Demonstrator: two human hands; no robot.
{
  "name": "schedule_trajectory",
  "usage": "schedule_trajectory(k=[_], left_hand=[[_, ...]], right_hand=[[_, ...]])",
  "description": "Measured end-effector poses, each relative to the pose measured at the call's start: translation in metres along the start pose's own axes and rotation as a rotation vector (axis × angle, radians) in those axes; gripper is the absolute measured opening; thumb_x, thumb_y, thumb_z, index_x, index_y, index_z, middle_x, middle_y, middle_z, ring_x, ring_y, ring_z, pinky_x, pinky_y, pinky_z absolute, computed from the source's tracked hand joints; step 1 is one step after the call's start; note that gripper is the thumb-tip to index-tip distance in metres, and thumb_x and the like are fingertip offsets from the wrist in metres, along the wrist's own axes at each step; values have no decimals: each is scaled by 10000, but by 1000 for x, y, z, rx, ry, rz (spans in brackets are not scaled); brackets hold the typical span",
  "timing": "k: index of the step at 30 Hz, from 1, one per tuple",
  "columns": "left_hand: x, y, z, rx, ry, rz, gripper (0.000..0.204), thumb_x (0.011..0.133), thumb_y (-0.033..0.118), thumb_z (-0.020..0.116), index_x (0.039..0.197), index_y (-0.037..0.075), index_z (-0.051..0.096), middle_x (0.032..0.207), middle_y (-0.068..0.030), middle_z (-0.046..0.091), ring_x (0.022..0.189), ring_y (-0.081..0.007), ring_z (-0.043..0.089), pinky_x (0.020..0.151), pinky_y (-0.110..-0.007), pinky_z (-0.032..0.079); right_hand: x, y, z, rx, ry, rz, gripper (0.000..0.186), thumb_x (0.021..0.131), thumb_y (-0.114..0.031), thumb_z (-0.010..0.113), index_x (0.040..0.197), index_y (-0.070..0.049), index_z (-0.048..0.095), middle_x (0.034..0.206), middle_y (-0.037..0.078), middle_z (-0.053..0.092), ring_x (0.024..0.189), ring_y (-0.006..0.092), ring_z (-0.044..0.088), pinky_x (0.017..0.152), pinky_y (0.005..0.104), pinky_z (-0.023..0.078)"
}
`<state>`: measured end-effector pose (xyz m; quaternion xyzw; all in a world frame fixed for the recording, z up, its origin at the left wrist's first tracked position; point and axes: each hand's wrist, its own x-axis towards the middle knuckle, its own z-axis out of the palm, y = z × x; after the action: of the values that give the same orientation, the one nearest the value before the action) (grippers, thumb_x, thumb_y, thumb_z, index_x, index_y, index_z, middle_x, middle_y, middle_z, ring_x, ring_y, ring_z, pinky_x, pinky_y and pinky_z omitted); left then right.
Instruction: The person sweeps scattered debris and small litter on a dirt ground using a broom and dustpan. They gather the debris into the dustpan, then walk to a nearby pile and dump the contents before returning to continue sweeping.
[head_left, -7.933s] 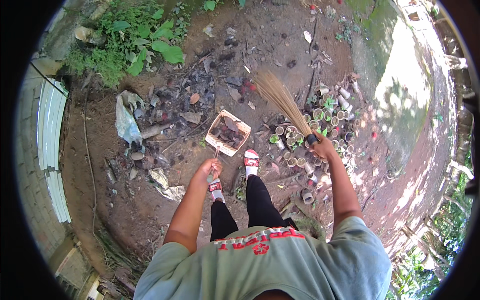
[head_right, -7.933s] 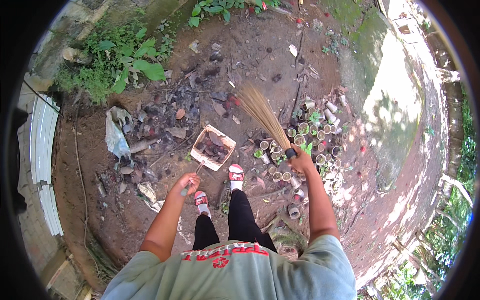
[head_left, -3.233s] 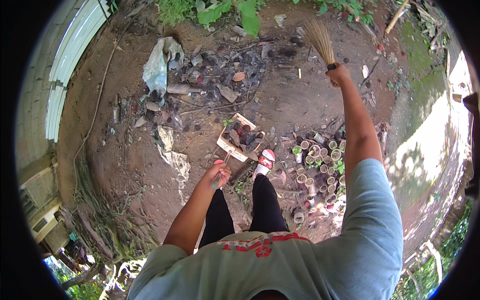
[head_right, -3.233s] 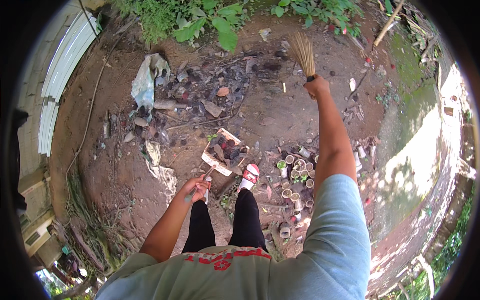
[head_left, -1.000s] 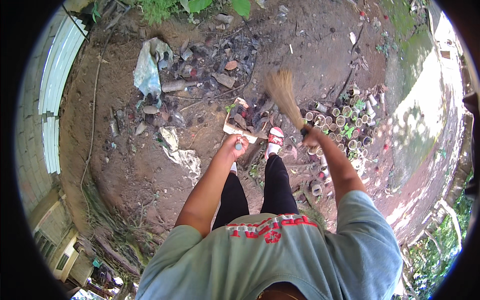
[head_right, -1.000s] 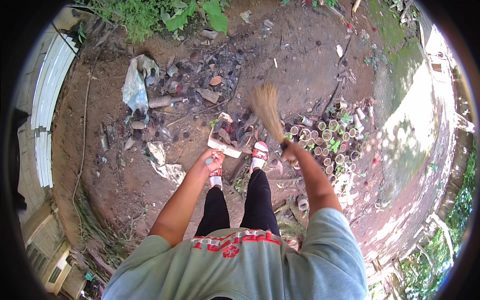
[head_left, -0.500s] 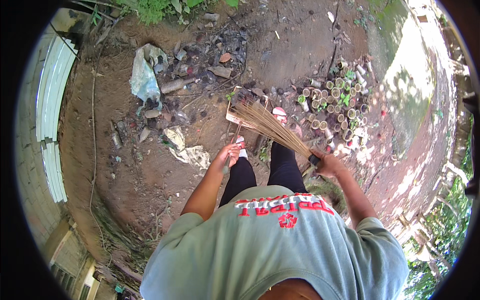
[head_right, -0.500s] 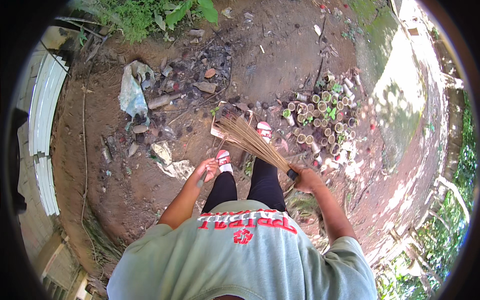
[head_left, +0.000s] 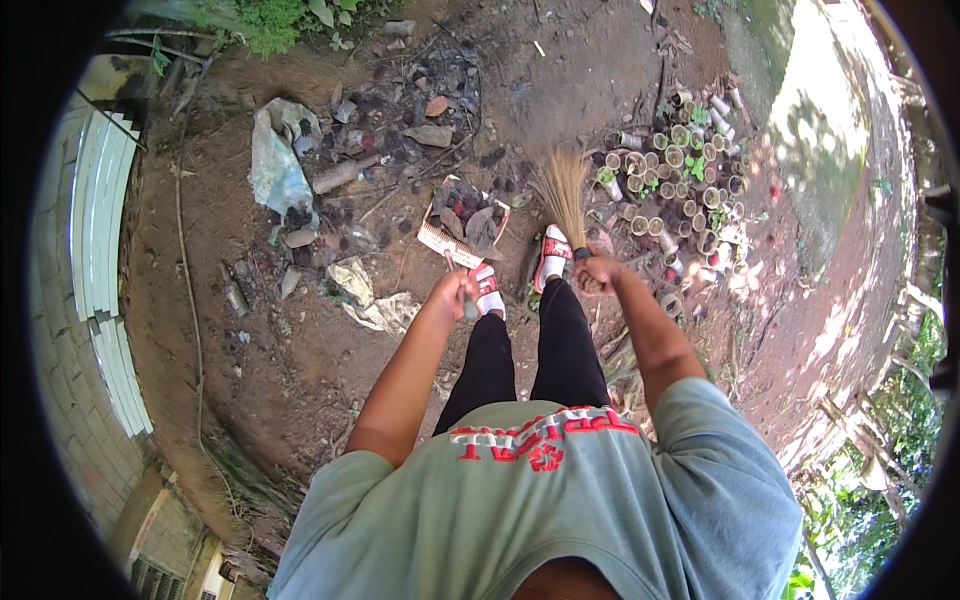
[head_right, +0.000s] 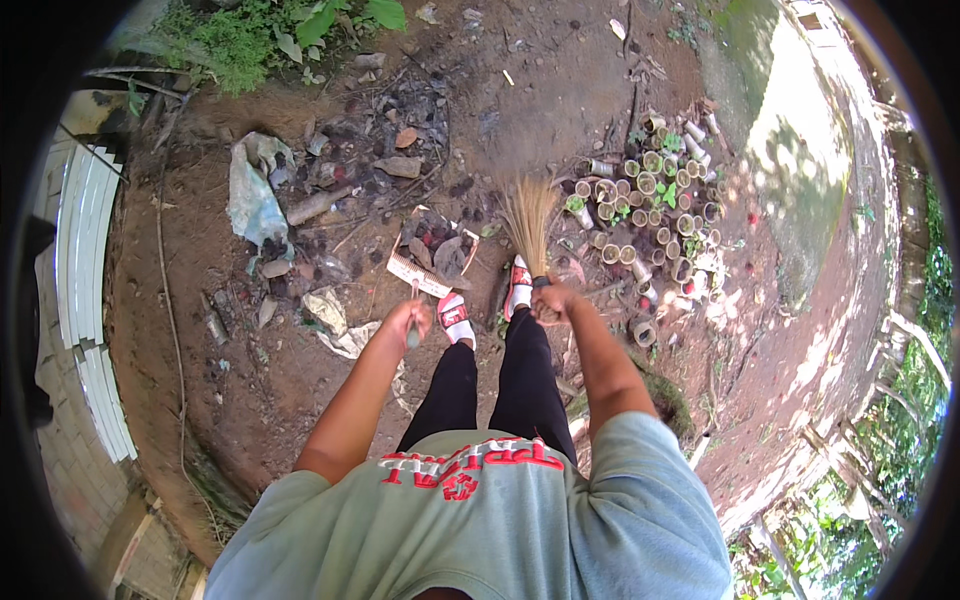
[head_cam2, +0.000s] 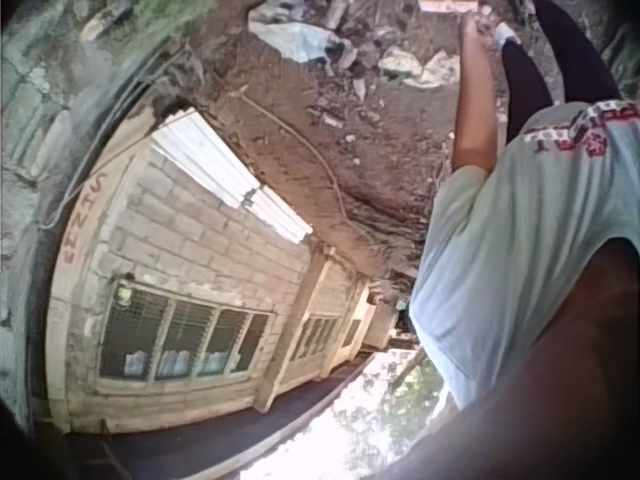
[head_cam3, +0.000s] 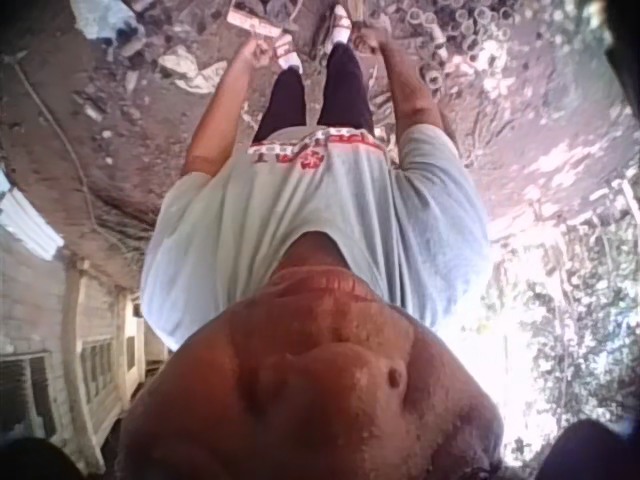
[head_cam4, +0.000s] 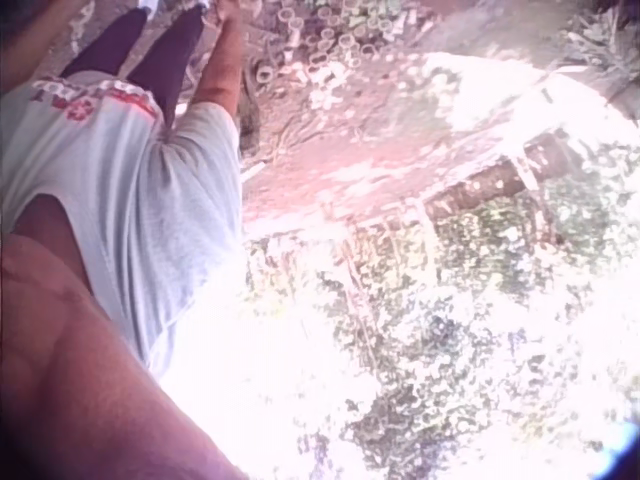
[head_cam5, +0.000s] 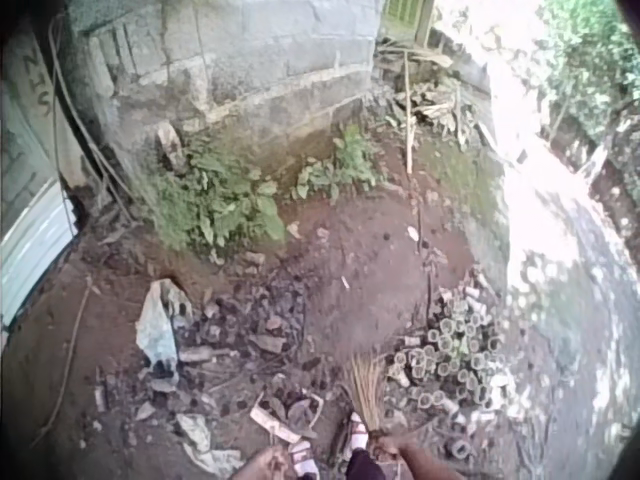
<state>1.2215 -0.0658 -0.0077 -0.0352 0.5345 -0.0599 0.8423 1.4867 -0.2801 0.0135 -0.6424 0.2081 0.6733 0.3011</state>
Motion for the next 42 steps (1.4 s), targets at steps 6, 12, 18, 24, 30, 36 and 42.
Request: schedule_trajectory(k=[6, 12, 18, 24, 30, 36, 42], left_hand=[[19, 28, 28, -277, 57, -150, 156, 874, 30, 504, 764, 64, 399, 581, -10, 434, 467, -104, 445, 422, -236, 436], [17, 48, 21, -307, -42, -91, 172, 830, -52, 556, 801, 43, 416, 608, 2, 431, 485, -76, 444, 442, -195, 420], [10, 46, 26, -253, 27, -57, 113, 877, -40, 517, 845, 24, 429, 612, 6, 421, 479, -65, 438, 425, -191, 401], [4, 42, 30, -305, -1, -72, 97, 859, -52, 494, 837, 21, 434, 611, -4, 423, 489, -76, 446, 427, -197, 408], [9, 43, 34, -333, -47, -73, 103, 851, -58, 494, 811, 8, 426, 639, -20, 432, 502, -94, 458, 444, -206, 429], [-18, 62, 2, -370, -63, -73, 182, 865, -35, 516, 754, 47, 398, 613, -11, 425, 478, -93, 441, 431, -209, 428], [-64, 63, -76, -400, -103, -123, 129, 905, 0, 485, 802, 0, 406, 639, -3, 423, 483, -65, 443, 415, -167, 427]], right_hand=[[-112, 86, -17, -12, -75, -128, 891, 763, 45, 583, 1498, -275, 196, 749, 94, 592, 562, 203, 593, 489, 344, 508], [-37, 25, -29, -59, 221, -220, 613, 757, 19, 592, 1313, -166, 410, 709, 77, 546, 539, 212, 590, 456, 369, 512], [-57, 53, 14, -87, -6, -112, 852, 752, 14, 618, 1487, -235, 265, 719, 82, 593, 552, 190, 586, 486, 345, 505], [-126, 59, -31, -301, 77, -273, 842, 729, 40, 617, 1481, -171, 301, 740, 88, 620, 542, 161, 585, 477, 298, 488], [23, -6, 12, -422, 108, -257, 918, 660, -49, 688, 1474, -178, 283, 829, 148, 657, 647, 238, 639, 538, 365, 516], [22, 71, 113, -854, -206, 2, 1060, 679, -190, 709, 1517, -150, 62, 1037, 216, 654, 839, 299, 662, 722, 388, 544], [-44, 97, 128, -1148, -136, -148, 1050, 697, -275, 700, 1520, -151, 60, 1088, 247, 636, 982, 341, 642, 859, 371, 506]])
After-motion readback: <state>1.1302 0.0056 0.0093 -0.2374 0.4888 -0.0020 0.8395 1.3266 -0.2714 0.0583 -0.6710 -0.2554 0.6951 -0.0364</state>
